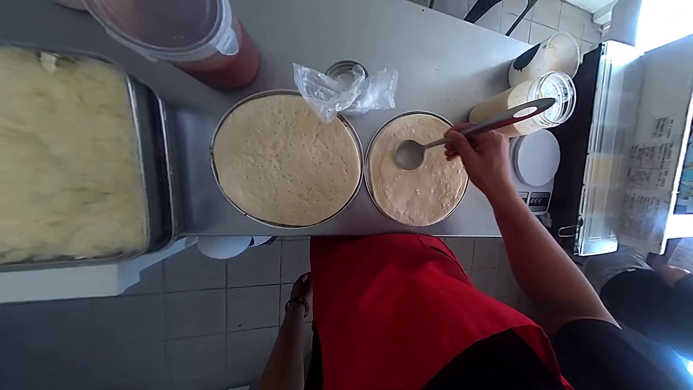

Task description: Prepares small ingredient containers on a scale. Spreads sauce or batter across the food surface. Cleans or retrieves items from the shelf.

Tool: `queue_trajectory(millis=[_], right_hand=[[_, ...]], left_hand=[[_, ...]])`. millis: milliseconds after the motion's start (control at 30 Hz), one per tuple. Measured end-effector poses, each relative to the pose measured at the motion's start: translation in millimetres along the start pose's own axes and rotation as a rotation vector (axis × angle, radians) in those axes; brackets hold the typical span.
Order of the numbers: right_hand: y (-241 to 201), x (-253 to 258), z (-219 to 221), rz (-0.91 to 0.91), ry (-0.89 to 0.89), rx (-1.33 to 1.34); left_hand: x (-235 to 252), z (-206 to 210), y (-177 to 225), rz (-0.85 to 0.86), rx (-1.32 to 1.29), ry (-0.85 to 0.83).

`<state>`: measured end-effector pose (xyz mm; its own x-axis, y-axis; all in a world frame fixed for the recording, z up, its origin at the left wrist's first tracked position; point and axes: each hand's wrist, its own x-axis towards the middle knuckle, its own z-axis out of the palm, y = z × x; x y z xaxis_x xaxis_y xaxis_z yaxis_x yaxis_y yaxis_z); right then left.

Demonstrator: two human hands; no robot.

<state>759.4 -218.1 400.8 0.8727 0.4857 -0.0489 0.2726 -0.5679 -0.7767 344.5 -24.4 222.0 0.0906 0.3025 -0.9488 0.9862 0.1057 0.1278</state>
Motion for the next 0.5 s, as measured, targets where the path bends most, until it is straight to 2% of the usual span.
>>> queue_trajectory(millis=[100,167,267,400,500], right_hand=[[3.5,8.7,1.8,-0.039,0.008,0.038],[-0.4,9.4,10.9,-0.083,-0.077,0.073],[-1.1,1.0,1.3,-0.127,-0.201,-0.030],[1.9,-0.3,7.1,-0.128,-0.157,0.036],[4.4,-13.0,7.0,-0.180,-0.263,0.050]], left_hand=[[-5.5,6.7,-9.3,-0.023,-0.057,0.003],[-11.9,6.0,-4.8,-0.041,-0.077,-0.009],[4.8,15.4,-20.8,-0.039,-0.102,0.015],[-17.1,12.8,-8.4,-0.077,-0.086,-0.033],[-27.5,12.9,-1.4,-0.060,-0.086,0.007]])
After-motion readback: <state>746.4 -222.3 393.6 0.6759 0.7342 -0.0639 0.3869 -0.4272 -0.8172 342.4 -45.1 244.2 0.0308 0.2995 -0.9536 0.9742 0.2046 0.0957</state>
